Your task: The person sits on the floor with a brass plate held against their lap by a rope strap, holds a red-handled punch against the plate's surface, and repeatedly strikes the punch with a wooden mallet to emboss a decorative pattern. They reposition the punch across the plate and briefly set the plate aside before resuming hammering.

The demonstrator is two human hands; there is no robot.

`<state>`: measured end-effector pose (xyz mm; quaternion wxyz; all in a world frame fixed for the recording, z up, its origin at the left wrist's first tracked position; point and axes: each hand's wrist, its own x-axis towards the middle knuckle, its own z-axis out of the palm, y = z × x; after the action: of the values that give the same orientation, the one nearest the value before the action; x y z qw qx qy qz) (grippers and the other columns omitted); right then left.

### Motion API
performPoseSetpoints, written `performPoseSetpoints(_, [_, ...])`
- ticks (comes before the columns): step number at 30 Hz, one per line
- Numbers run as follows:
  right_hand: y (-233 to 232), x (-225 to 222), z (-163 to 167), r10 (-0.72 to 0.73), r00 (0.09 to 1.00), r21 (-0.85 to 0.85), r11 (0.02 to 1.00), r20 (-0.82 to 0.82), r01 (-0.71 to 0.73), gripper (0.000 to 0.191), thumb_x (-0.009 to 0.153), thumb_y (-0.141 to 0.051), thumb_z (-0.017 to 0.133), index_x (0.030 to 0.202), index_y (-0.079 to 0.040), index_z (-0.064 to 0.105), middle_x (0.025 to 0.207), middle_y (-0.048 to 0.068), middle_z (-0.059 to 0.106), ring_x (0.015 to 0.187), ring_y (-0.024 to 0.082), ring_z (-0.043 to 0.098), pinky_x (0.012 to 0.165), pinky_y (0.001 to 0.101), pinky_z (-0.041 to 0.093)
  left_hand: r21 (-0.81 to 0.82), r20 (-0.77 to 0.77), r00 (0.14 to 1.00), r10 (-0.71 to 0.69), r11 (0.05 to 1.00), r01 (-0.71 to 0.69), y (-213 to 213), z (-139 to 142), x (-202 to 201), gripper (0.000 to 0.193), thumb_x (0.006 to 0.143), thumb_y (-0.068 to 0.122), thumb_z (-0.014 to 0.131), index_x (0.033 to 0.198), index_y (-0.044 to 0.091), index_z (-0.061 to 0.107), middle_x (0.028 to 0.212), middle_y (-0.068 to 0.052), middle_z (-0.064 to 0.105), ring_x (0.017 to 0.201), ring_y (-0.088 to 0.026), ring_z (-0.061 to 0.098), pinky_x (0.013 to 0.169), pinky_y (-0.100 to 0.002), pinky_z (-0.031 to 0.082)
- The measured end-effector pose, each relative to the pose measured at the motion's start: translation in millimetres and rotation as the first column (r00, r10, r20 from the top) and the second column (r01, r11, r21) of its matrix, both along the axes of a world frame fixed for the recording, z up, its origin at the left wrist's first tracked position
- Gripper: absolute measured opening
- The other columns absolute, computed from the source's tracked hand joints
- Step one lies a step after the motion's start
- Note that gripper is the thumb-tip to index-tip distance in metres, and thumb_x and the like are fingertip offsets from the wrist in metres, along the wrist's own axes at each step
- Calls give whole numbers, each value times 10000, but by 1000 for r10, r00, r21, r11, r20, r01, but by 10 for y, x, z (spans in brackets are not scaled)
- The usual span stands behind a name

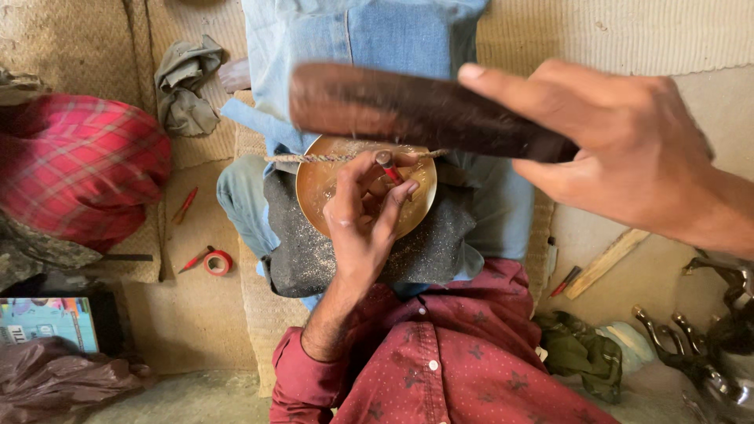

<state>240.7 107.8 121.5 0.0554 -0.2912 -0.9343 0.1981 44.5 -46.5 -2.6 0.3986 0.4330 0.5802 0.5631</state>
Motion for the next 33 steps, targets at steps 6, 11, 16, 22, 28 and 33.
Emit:
performPoseSetpoints(6, [-14, 47, 95, -11, 964, -104, 994, -264, -17, 811, 912, -3, 756, 1585, -160, 333, 1078, 64, 666, 923, 178, 692, 801, 318, 571, 18, -32, 999, 9, 1000, -8, -4, 10, 3, 438, 1002, -54, 715, 1363, 15, 477, 1201, -122, 736, 971, -95, 740, 735, -232, 631])
performPoseSetpoints(11, [54, -5, 71, 120, 918, 141, 972, 379, -186, 933, 703, -81, 841, 1491, -411, 466, 905, 21, 697, 661, 243, 678, 506, 393, 530, -88, -145, 988, 46, 994, -59, -13, -29, 8, 443, 963, -37, 782, 1330, 17, 538, 1057, -103, 765, 819, -79, 705, 667, -229, 590])
performPoseSetpoints(16, [63, -33, 55, 53, 959, 42, 997, 280, -68, 942, 733, -91, 764, 1571, -372, 439, 800, 40, 598, 577, 224, 581, 528, 384, 517, -45, -79, 995, 58, 997, -62, -24, -69, 22, 430, 978, -30, 756, 1344, -2, 532, 1094, -114, 737, 822, -71, 671, 716, -249, 598])
performPoseSetpoints(22, [77, -33, 62, 0, 968, -11, 1000, 250, 2, 911, 770, -49, 720, 1584, -317, 413, 780, 35, 582, 514, 210, 537, 516, 350, 538, -51, -77, 996, 49, 997, -53, -33, -86, 26, 404, 977, -24, 754, 1320, 2, 543, 1099, -105, 756, 889, -57, 704, 729, -239, 596])
performPoseSetpoints(28, [74, -25, 69, -4, 900, 75, 997, 436, -32, 994, 717, -83, 737, 1580, -414, 372, 757, 12, 603, 542, 197, 575, 522, 376, 517, -54, -117, 991, 58, 996, -65, -22, -51, 39, 461, 962, -39, 763, 1356, 0, 527, 1156, -113, 769, 803, -50, 661, 682, -219, 581])
performPoseSetpoints(33, [53, -21, 41, 4, 959, 54, 998, 282, -20, 977, 718, -96, 709, 1592, -376, 375, 971, 8, 654, 617, 198, 622, 512, 372, 509, 60, -17, 1000, 7, 998, -6, -8, -25, 27, 431, 1035, -68, 697, 1410, -2, 497, 1233, -122, 730, 1014, -90, 734, 876, -268, 642])
